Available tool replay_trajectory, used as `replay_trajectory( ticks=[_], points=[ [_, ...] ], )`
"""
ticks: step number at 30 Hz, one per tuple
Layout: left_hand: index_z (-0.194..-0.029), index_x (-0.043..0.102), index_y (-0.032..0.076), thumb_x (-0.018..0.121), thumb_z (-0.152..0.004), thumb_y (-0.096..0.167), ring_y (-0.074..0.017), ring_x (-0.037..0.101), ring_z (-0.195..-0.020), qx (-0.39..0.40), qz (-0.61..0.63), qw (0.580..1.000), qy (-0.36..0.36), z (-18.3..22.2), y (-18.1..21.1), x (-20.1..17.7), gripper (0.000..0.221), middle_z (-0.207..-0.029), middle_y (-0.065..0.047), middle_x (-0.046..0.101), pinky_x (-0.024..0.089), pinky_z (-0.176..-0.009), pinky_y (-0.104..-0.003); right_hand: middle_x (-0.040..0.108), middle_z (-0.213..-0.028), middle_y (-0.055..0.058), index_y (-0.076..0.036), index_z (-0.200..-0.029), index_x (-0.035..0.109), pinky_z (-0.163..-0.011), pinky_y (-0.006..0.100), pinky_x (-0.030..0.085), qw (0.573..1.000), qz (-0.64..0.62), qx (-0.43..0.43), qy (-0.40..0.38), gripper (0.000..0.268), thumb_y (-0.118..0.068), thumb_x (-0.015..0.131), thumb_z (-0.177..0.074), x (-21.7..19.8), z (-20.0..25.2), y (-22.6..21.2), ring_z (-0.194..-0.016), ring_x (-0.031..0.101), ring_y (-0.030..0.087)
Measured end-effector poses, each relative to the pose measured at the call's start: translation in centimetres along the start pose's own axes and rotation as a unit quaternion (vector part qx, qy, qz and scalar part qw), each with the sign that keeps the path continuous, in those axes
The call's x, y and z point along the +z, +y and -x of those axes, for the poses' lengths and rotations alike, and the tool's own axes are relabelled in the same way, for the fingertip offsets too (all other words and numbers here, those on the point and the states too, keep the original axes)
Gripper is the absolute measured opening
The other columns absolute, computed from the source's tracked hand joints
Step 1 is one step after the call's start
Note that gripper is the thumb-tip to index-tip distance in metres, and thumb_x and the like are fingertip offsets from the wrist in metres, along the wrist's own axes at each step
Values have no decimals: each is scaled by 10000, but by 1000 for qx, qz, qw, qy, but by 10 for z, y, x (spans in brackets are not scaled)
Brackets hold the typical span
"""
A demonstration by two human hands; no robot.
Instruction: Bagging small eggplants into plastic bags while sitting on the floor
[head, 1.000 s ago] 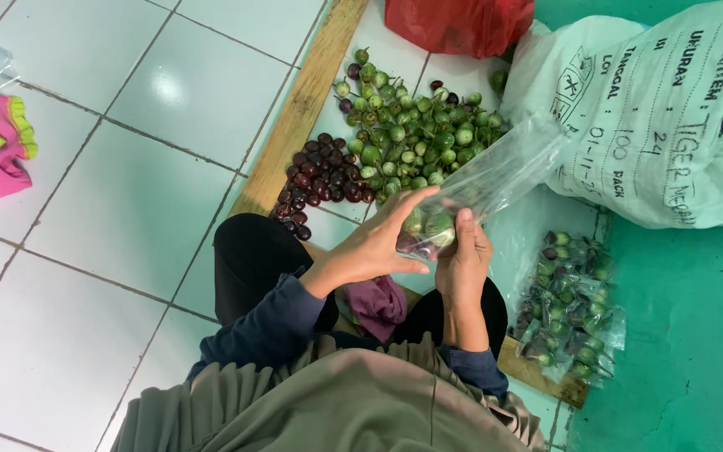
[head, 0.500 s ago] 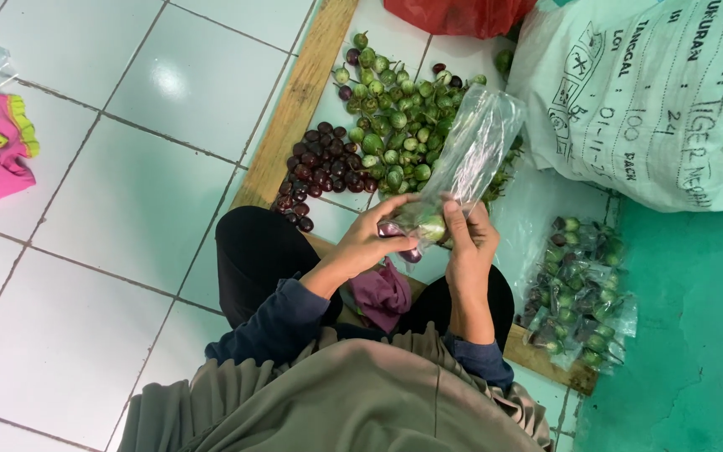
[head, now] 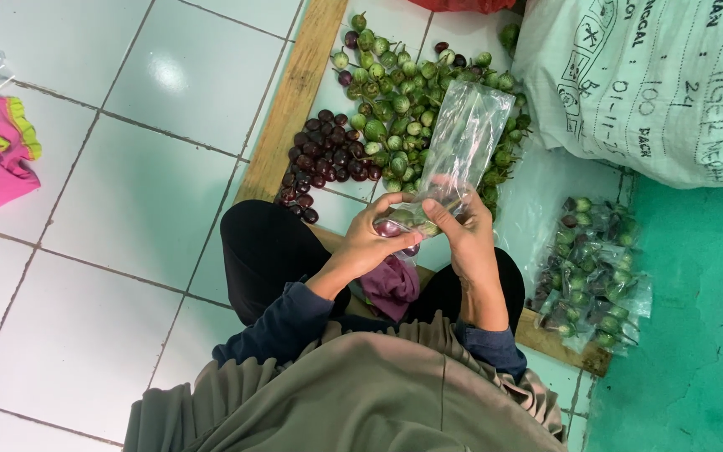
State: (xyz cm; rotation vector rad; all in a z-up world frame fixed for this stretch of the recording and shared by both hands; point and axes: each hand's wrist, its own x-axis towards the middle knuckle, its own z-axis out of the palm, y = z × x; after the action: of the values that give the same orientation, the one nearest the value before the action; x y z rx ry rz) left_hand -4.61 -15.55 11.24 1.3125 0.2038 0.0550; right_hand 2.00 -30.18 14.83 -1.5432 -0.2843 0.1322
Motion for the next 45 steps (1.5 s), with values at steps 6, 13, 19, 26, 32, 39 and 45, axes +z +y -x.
replay_trajectory(
  ticks=[6,13,19,26,32,39,45],
  points=[
    [-1364,659,64,934,-773,140,-171,612,-1059,7,78,995,-61,11,-12,-2,656,-1142,-212,733,534,-931,-390,684,-834,120,39,-1131,714,-678,292,517,996,41,-42,63,196,-133,679,-1042,15,2,-28,-852,551,116],
    [-1271,697,12,861,-849,175,-181,649,-1037,-80,138,982,-97,24,-5,-14,481,-1127,-177,736,553,-917,-364,583,-680,15,-6,-1179,744,-498,197,425,996,57,-38,51,224,-178,670,-1055,0,-8,2,-590,497,40],
    [-1325,688,30,873,-795,134,-201,668,-1019,-78,37,993,-85,21,-38,-24,571,-1123,-180,733,552,-871,-388,612,-732,103,-34,-822,732,-771,317,481,990,95,-89,50,264,-148,695,-1056,14,0,-16,-776,572,135],
    [-1222,714,117,883,-738,212,-229,680,-1048,-81,-95,991,-53,21,-12,-26,521,-1096,-140,750,542,-882,-384,645,-1129,269,-4,-1365,598,-935,539,485,994,91,-2,-55,440,-251,702,-1016,15,3,-29,-1060,580,365],
    [-1242,656,192,853,-729,172,-287,690,-1053,-87,-119,989,-24,17,-28,-29,550,-1089,-152,724,530,-887,-398,594,-1341,296,15,-1489,474,-1018,563,473,992,3,70,-105,737,-109,837,-859,14,8,-5,-1226,577,395],
    [-1142,697,20,865,-814,198,-313,673,-992,-48,-64,995,-58,25,-23,-29,409,-1044,-255,744,542,-838,-446,660,-1242,249,8,-1436,552,-972,526,528,994,-50,66,-69,632,-53,814,-865,5,4,19,-1136,632,315],
    [-1306,608,19,830,-886,324,-443,694,-1071,50,-118,991,-40,29,8,-27,564,-1113,-293,707,554,-889,-497,697,-1150,216,-5,-1401,592,-878,460,594,995,-47,76,-42,594,-66,835,-862,10,2,13,-1033,675,264]
  ],
)
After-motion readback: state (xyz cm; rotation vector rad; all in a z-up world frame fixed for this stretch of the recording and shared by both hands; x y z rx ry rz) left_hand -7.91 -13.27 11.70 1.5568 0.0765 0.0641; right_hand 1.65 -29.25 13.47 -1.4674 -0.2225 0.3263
